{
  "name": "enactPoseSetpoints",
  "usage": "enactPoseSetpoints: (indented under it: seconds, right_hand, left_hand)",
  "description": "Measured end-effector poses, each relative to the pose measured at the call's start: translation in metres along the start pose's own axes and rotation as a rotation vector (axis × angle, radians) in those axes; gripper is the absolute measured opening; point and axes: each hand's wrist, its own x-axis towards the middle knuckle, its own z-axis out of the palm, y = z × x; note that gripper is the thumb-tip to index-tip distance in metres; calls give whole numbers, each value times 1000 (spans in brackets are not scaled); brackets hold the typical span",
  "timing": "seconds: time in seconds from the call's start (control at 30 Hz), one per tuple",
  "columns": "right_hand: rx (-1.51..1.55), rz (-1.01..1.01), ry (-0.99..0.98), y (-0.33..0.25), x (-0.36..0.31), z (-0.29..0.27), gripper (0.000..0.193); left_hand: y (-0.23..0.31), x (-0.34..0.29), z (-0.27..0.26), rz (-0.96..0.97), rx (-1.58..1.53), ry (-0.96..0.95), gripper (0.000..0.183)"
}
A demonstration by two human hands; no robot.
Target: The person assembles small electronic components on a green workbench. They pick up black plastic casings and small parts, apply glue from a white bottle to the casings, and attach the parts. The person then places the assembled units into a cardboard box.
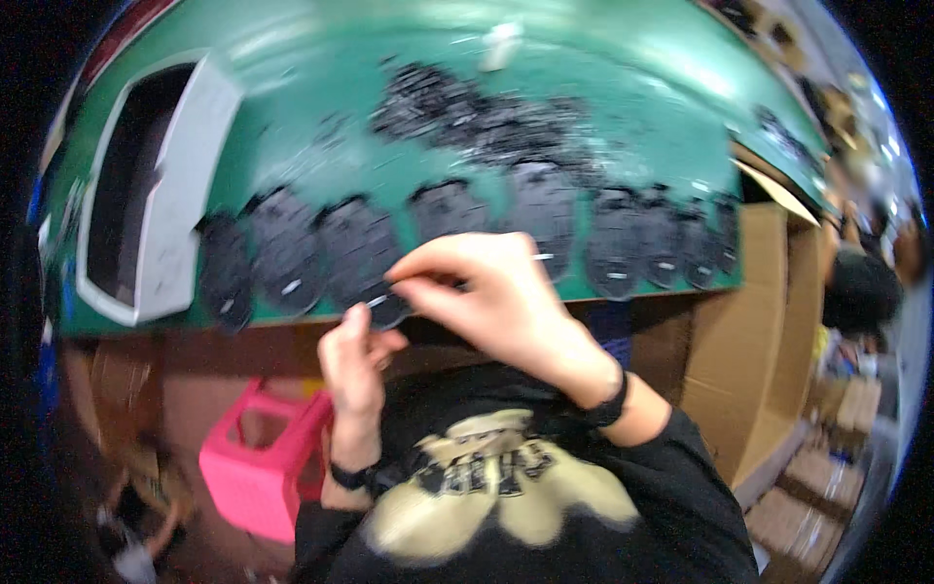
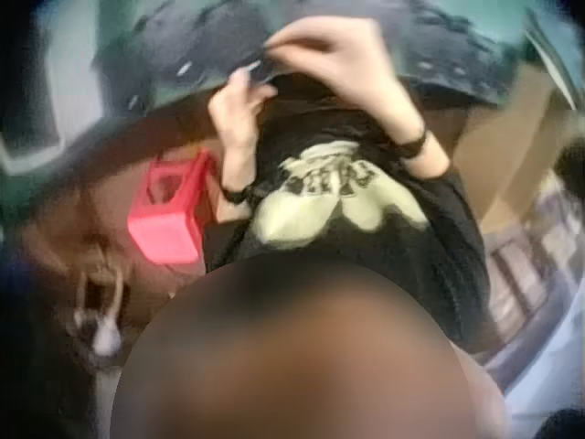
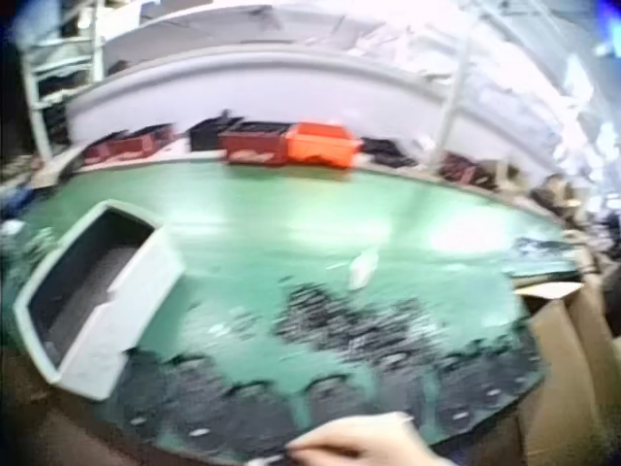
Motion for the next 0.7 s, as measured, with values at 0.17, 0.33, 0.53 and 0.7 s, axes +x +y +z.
enactPoseSetpoints:
  seconds: [0.17, 0.33, 0.53, 0.7]
  right_hand:
    - [-168, -87, 17, -1, 2, 14, 13]
    - [-286, -192, -11, 0, 6, 21, 16]
    - [-374, -203, -16, 5, 5, 11, 15]
    - [-370, -204, -16, 7, 5, 12, 15]
  left_hand:
    - [3, -1, -9, -37, -82, -152, 53]
    - [-2, -1, -11, 23, -149, -154, 53]
    - [-2, 1, -8, 6, -180, -163, 52]
    - [-1, 1, -8, 13, -181, -169, 50]
